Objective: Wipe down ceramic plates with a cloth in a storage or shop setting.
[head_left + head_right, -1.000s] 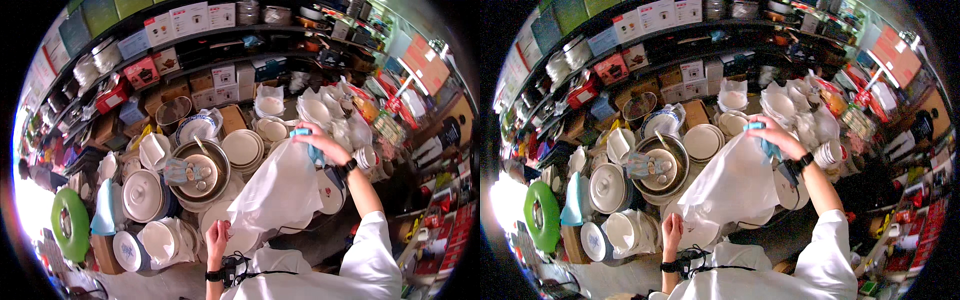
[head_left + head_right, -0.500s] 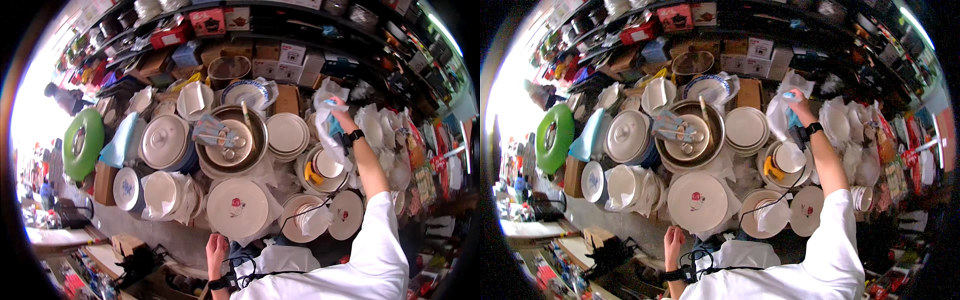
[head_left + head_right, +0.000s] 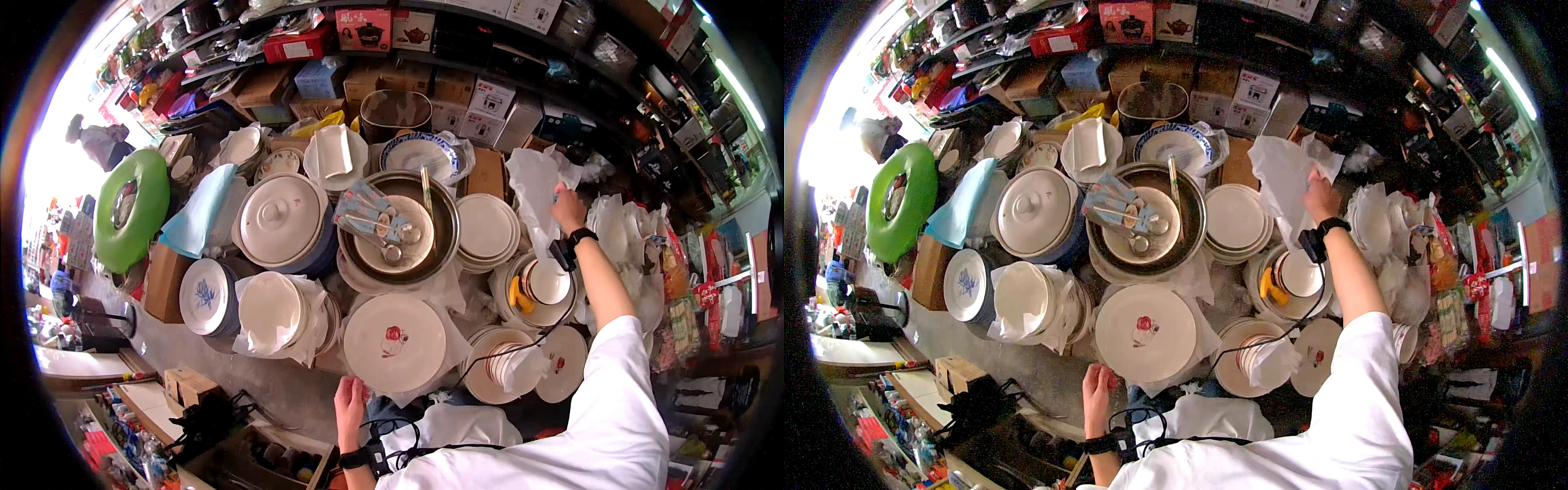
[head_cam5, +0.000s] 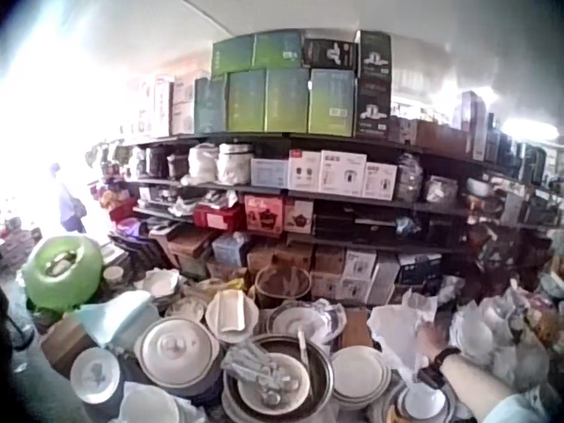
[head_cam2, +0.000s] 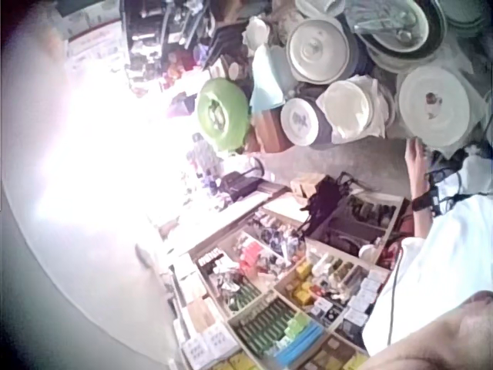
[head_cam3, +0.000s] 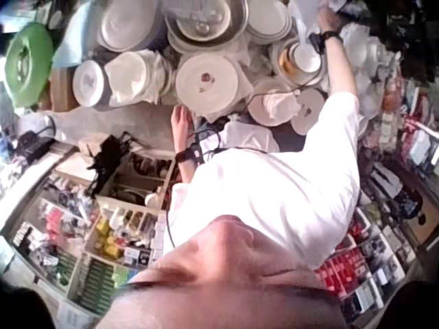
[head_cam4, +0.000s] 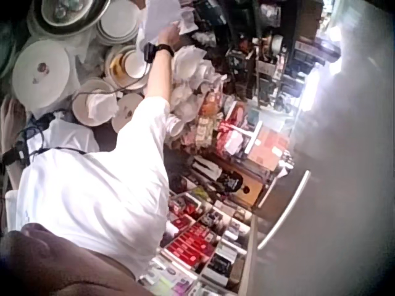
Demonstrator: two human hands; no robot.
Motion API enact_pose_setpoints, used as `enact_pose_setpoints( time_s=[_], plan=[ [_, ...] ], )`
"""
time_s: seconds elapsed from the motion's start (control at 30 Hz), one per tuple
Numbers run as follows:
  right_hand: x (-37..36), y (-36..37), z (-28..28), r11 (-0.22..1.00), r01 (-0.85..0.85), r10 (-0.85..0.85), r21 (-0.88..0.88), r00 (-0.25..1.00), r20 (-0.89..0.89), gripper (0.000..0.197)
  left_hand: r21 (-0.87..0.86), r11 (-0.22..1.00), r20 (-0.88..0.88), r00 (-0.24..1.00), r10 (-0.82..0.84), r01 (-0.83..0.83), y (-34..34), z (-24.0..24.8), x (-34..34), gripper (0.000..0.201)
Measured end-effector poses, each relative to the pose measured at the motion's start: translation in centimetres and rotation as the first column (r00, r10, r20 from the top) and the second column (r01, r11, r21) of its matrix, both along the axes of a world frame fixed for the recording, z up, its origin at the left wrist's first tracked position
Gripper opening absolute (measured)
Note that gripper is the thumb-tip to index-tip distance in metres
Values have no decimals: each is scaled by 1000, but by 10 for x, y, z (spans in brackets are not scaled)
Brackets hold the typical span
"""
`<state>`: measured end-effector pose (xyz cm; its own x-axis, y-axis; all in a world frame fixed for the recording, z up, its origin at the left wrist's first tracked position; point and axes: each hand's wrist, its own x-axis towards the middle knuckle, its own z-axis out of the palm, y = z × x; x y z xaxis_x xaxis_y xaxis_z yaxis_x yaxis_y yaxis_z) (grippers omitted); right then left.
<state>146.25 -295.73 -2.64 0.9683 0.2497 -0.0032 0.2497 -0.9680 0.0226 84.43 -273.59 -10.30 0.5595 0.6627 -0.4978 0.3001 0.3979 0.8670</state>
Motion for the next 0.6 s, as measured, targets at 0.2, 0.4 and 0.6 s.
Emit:
enact_pose_setpoints(
  time_s=[0.2,0.4,0.6],
  plan=[
    [-9,6,-15,994,108,-109,-19,986,-122,30,-14,999,28,999,37,-37,32,-8,-11,19],
    [-2,-4,-35,996,88,-93,-32,962,-258,36,-33,999,-6,1000,10,-10,45,-18,-16,19],
    [-13,-12,-24,990,10,70,138,823,-564,56,-33,999,4,999,-37,37,55,-23,-13,20]
  ],
)
